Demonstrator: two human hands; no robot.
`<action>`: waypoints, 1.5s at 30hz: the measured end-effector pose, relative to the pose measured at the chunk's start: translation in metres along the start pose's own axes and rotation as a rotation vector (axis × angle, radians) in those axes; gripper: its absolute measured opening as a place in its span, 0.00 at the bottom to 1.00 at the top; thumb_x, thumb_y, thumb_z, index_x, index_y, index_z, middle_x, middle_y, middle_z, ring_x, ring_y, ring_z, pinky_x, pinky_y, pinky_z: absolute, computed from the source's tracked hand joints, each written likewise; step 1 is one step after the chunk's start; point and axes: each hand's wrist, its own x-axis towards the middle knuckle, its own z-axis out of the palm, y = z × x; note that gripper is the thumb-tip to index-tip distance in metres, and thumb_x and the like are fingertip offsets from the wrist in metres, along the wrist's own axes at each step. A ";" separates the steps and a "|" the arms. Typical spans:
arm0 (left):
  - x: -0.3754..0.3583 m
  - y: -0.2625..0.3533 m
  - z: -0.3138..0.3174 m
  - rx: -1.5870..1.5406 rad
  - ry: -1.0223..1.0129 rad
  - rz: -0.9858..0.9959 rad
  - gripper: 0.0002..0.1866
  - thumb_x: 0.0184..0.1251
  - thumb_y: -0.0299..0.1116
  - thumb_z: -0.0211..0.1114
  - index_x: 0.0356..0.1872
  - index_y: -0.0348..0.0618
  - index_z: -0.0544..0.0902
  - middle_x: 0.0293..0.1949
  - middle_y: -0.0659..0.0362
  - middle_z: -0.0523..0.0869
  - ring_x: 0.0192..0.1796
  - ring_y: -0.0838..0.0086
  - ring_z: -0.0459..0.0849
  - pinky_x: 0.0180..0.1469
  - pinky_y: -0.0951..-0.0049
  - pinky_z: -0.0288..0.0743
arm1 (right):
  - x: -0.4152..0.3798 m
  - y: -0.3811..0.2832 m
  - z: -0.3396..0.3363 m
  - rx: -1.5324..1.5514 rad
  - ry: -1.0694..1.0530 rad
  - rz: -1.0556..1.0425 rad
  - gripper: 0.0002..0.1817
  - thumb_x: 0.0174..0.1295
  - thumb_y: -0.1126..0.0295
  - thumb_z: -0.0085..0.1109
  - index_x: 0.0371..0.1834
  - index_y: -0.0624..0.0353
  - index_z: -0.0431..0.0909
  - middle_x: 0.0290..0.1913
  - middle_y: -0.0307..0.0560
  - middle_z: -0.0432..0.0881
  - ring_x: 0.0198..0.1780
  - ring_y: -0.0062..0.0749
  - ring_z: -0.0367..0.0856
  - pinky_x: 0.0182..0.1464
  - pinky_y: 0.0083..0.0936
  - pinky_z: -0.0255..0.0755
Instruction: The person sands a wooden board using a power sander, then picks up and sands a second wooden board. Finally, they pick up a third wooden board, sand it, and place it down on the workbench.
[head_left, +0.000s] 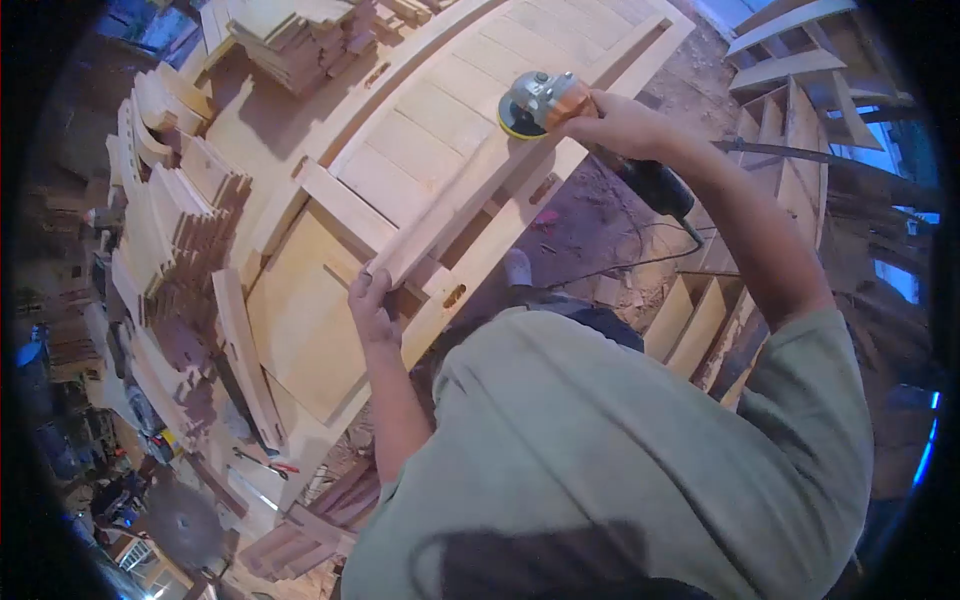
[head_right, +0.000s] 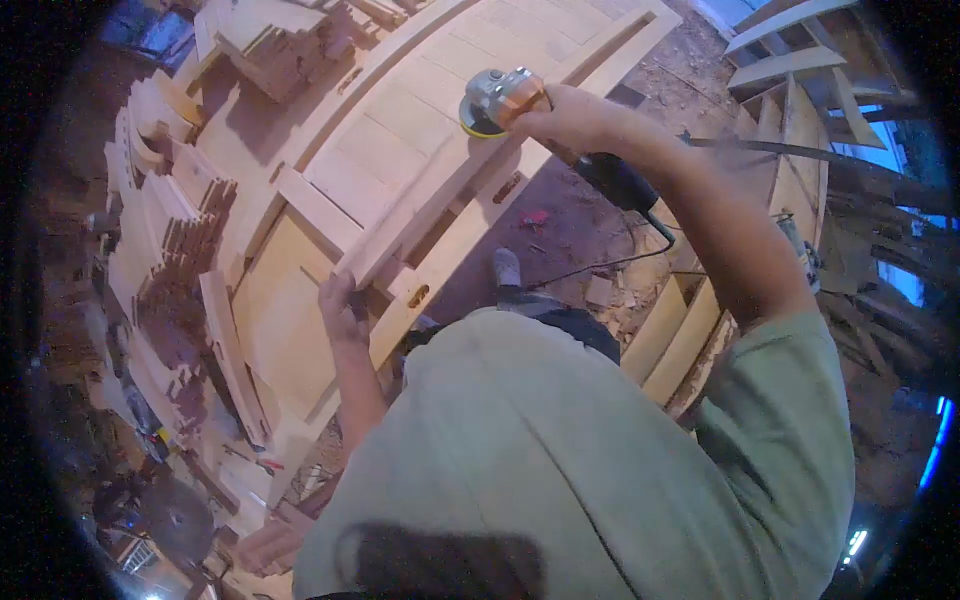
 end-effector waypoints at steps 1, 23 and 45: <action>0.001 -0.001 0.001 -0.005 0.019 0.013 0.24 0.62 0.29 0.67 0.58 0.30 0.75 0.51 0.54 0.82 0.53 0.67 0.82 0.58 0.68 0.76 | 0.015 0.021 0.000 0.030 0.004 -0.018 0.31 0.62 0.48 0.62 0.60 0.61 0.75 0.41 0.47 0.83 0.43 0.32 0.80 0.49 0.30 0.74; 0.041 0.018 0.182 1.542 -0.275 0.478 0.28 0.52 0.49 0.71 0.45 0.33 0.83 0.49 0.42 0.81 0.52 0.46 0.79 0.55 0.55 0.74 | -0.046 0.099 0.123 1.794 0.585 -0.254 0.17 0.68 0.61 0.56 0.56 0.55 0.73 0.33 0.45 0.77 0.31 0.33 0.77 0.36 0.33 0.77; 0.059 0.073 0.043 -0.972 0.519 0.584 0.11 0.70 0.40 0.63 0.45 0.47 0.77 0.38 0.57 0.81 0.38 0.74 0.80 0.32 0.75 0.74 | -0.011 0.168 0.101 1.690 0.218 -0.382 0.24 0.70 0.52 0.51 0.59 0.59 0.73 0.42 0.50 0.78 0.45 0.44 0.79 0.52 0.41 0.76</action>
